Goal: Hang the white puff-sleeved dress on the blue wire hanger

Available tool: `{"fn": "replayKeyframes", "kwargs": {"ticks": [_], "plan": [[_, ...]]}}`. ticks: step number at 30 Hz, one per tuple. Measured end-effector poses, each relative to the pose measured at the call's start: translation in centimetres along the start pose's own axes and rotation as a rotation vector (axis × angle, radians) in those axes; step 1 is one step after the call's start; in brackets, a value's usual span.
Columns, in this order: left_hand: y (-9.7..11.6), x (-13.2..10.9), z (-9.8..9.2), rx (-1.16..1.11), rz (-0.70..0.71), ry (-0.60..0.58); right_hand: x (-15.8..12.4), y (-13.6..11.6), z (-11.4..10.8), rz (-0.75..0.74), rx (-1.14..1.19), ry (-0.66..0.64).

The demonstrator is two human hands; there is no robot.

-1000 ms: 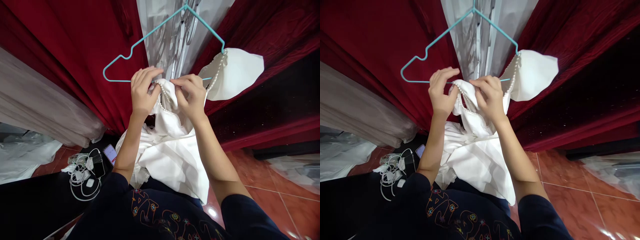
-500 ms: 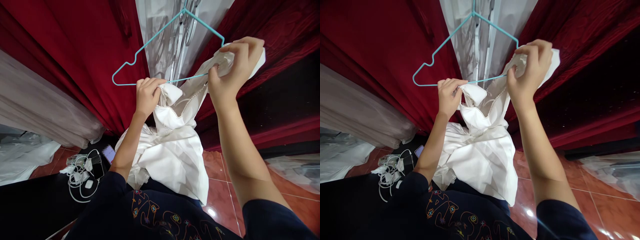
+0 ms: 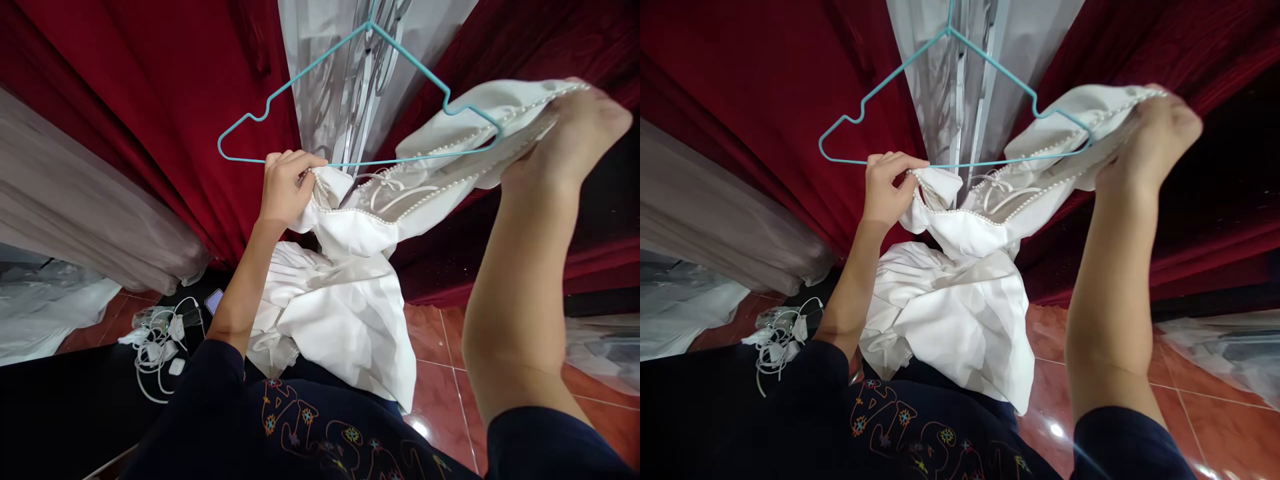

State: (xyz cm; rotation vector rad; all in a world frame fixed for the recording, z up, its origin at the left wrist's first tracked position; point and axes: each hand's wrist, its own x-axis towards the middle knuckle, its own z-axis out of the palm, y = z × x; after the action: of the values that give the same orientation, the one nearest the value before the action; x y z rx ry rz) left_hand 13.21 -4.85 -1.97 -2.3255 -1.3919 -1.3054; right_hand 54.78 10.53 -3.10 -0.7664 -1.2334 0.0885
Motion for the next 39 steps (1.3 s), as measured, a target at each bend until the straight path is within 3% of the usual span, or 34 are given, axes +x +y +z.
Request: {"fn": "replayKeyframes", "kwargs": {"ticks": [3, 6, 8, 9, 12, 14, 16, 18, 22, 25, 27, 29, 33, 36, 39], "plan": [[0.4, 0.0, 0.5, -0.013, -0.013, 0.011, -2.9, -0.1, -1.4, -0.130, -0.039, 0.200], [1.0, 0.1, 1.4, -0.024, -0.046, 0.022, -7.4, -3.8, -1.4, -0.510, -0.162, 0.213], [1.3, 0.3, 2.0, -0.052, -0.048, 0.026, -10.0, -7.2, 0.0, -0.596, -0.147, 0.283], [1.3, 0.3, 2.2, -0.071, -0.046, 0.030, -11.0, -8.9, 1.1, -0.530, -0.129, 0.272], [1.1, 0.5, 2.6, -0.116, -0.032, 0.039, -12.5, -13.1, 4.7, -0.453, -0.149, -0.049], [0.7, 0.5, 2.5, -0.119, -0.020, 0.038, -12.9, -14.6, 6.7, -0.336, -0.141, -0.289], [0.5, 0.1, 2.3, -0.106, -0.001, 0.028, -13.2, -15.0, 8.2, -0.184, -0.159, -0.401], [0.5, -0.9, 2.1, -0.091, -0.008, 0.073, -13.7, -14.8, 9.0, -0.089, -0.200, -0.386], [-0.3, -4.3, 1.8, -0.097, -0.133, 0.371, -14.1, -14.2, 9.2, -0.049, -0.223, -0.337], [-3.3, -5.9, 1.5, -0.253, -0.344, 0.479, -14.1, -14.2, 8.9, -0.047, -0.208, -0.357], [-6.2, -5.7, 0.9, -0.339, -0.515, 0.528, -13.9, -14.3, 8.7, -0.046, -0.202, -0.373], [-8.9, -4.6, -0.1, -0.328, -0.581, 0.615, -13.7, -14.5, 8.4, -0.046, -0.198, -0.382], [-11.6, -0.9, -3.3, -0.259, -0.440, 0.722, -13.4, -14.9, 8.1, -0.041, -0.194, -0.401], [-10.9, 2.3, -5.0, -0.235, -0.348, 0.663, -13.4, -15.2, 8.0, -0.031, -0.199, -0.402], [-9.2, 5.2, -5.0, -0.181, -0.172, 0.572, -13.6, -15.4, 8.1, -0.034, -0.202, -0.391]]}}
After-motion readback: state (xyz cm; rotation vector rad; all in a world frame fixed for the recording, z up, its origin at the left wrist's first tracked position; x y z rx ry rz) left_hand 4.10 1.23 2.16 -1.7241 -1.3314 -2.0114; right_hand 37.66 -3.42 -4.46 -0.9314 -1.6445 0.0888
